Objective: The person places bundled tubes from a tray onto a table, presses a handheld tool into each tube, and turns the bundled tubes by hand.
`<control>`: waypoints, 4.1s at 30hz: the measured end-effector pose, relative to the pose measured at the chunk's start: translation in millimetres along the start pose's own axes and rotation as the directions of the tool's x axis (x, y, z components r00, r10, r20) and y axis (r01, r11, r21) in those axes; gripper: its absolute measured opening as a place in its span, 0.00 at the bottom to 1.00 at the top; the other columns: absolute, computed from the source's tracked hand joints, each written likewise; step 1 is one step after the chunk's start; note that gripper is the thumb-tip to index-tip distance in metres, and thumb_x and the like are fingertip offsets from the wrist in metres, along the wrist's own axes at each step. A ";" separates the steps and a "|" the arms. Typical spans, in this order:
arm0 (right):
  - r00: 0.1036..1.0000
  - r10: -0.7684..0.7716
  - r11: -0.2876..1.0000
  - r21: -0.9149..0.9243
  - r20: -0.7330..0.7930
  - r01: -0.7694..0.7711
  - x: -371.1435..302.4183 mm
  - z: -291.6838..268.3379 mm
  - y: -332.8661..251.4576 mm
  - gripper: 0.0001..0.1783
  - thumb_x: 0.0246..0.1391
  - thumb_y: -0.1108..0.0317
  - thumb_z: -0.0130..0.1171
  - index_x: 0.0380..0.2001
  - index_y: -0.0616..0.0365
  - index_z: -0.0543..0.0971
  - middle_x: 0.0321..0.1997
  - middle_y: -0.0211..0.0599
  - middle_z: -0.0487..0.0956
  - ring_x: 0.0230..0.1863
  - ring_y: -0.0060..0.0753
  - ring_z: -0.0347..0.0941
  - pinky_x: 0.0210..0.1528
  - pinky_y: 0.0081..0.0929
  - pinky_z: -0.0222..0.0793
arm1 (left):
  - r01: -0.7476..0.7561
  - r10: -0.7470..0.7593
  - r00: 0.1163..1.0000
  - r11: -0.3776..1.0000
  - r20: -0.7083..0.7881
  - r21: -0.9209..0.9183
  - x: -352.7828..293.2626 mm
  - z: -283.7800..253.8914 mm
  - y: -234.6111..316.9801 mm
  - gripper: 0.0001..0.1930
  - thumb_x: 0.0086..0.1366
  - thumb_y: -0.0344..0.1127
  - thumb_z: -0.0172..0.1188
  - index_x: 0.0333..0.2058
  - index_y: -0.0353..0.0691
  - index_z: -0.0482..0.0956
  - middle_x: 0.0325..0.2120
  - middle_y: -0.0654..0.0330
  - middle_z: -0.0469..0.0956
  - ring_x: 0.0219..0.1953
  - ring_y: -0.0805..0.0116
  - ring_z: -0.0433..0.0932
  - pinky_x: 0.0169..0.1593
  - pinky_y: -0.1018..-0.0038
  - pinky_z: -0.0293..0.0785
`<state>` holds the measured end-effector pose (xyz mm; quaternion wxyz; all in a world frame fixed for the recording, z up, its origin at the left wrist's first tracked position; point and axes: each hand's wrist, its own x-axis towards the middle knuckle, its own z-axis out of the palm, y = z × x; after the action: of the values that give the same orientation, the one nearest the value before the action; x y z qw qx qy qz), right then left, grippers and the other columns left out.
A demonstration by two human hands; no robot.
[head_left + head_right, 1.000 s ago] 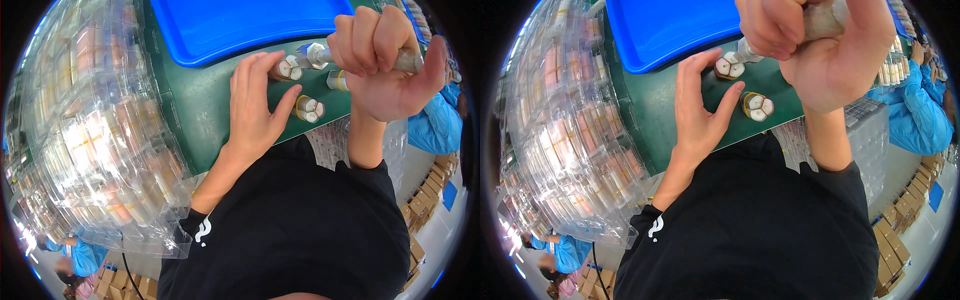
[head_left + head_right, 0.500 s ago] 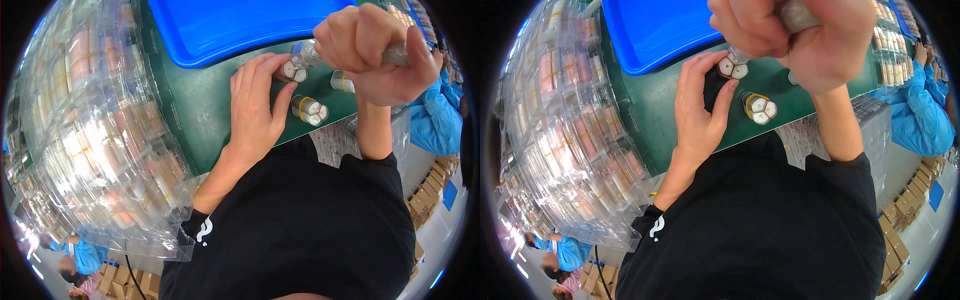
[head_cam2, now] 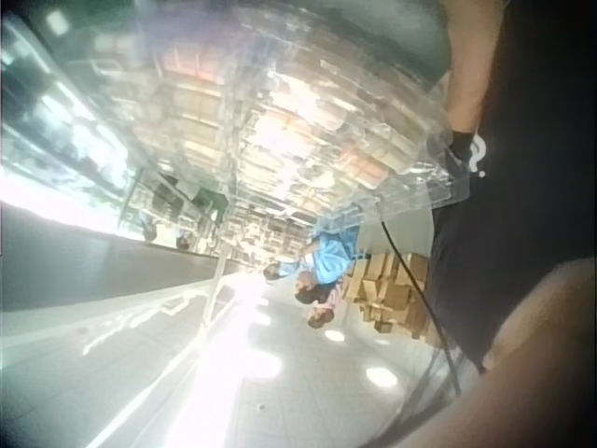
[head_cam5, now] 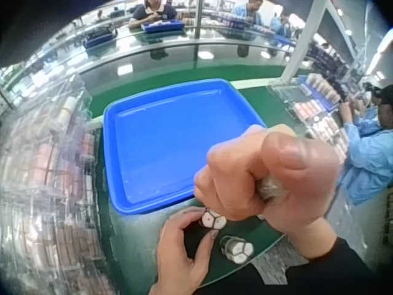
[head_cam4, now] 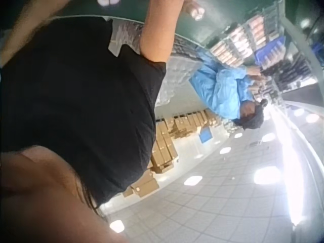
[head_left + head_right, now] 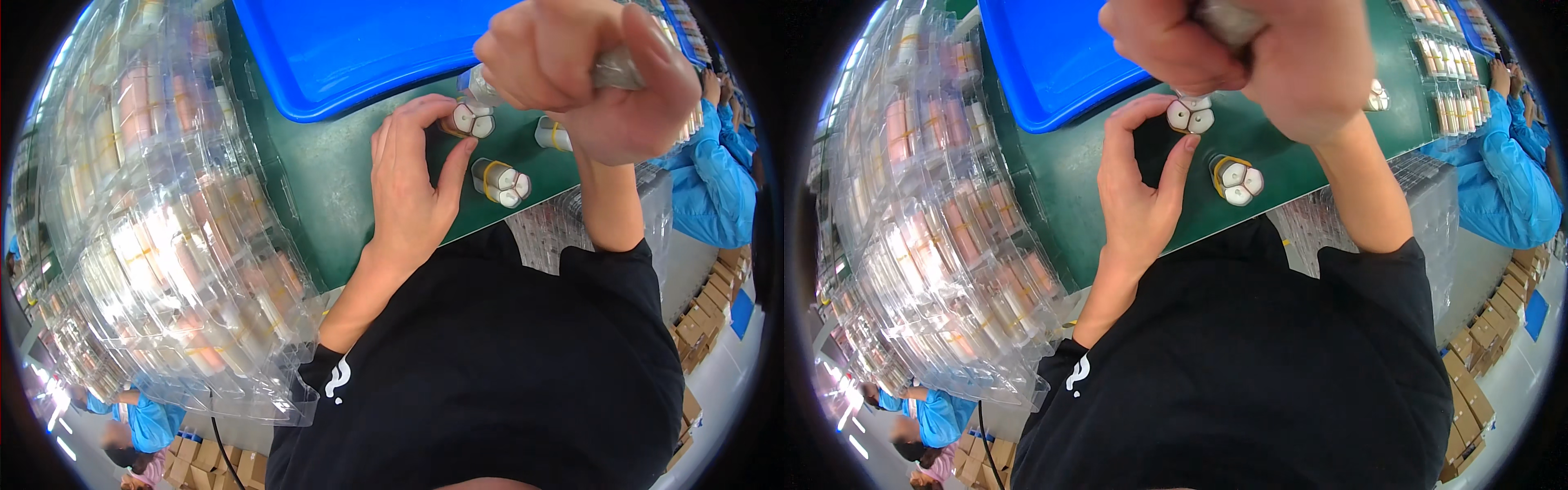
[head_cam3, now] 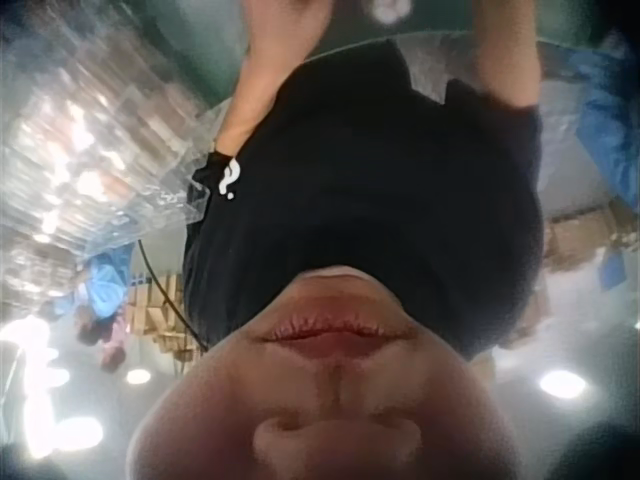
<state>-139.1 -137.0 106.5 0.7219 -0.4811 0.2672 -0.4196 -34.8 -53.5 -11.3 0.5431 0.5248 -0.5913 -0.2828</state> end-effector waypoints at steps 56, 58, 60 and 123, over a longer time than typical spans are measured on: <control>0.937 -0.097 0.944 -0.268 0.337 0.194 0.1 -34.2 -18.9 0.40 0.74 0.38 0.34 0.13 0.56 0.64 0.11 0.29 0.59 0.13 0.26 0.51 0.19 0.30 0.48 | -0.049 0.050 0.999 0.998 -0.021 0.024 3.8 0.4 9.0 0.30 0.55 0.26 0.70 0.57 0.38 0.71 0.47 0.55 0.76 0.50 0.55 0.75 0.58 0.61 0.65; 0.940 -0.077 0.941 -0.287 0.331 0.178 -0.5 -33.7 -20.6 0.40 0.73 0.38 0.34 0.13 0.56 0.65 0.11 0.29 0.59 0.13 0.26 0.51 0.19 0.30 0.47 | -0.038 0.038 0.999 0.998 0.014 0.049 2.6 0.1 7.1 0.28 0.55 0.28 0.72 0.54 0.38 0.72 0.47 0.55 0.76 0.49 0.55 0.75 0.56 0.61 0.65; 0.946 -0.057 0.937 -0.310 0.319 0.161 -1.0 -34.8 -19.5 0.40 0.73 0.37 0.34 0.13 0.56 0.65 0.11 0.30 0.59 0.13 0.26 0.51 0.19 0.30 0.47 | -0.030 0.027 0.998 0.997 0.054 0.068 2.3 2.0 4.5 0.26 0.55 0.29 0.73 0.51 0.38 0.74 0.46 0.55 0.76 0.48 0.55 0.75 0.55 0.61 0.65; 0.892 -0.323 0.869 -0.275 0.317 0.412 -66.3 -78.0 -49.9 0.27 0.71 0.40 0.35 0.29 0.49 0.66 0.23 0.24 0.64 0.22 0.17 0.54 0.26 0.20 0.52 | -0.172 0.172 0.985 0.985 -0.016 -0.011 3.0 -3.8 7.0 0.26 0.54 0.20 0.69 0.53 0.34 0.76 0.49 0.49 0.80 0.50 0.52 0.80 0.53 0.64 0.76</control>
<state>-251.6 -125.7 120.4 0.5643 -0.6897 0.1399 -0.4317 -33.0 -53.3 -2.9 0.5731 0.4707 -0.6286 -0.2343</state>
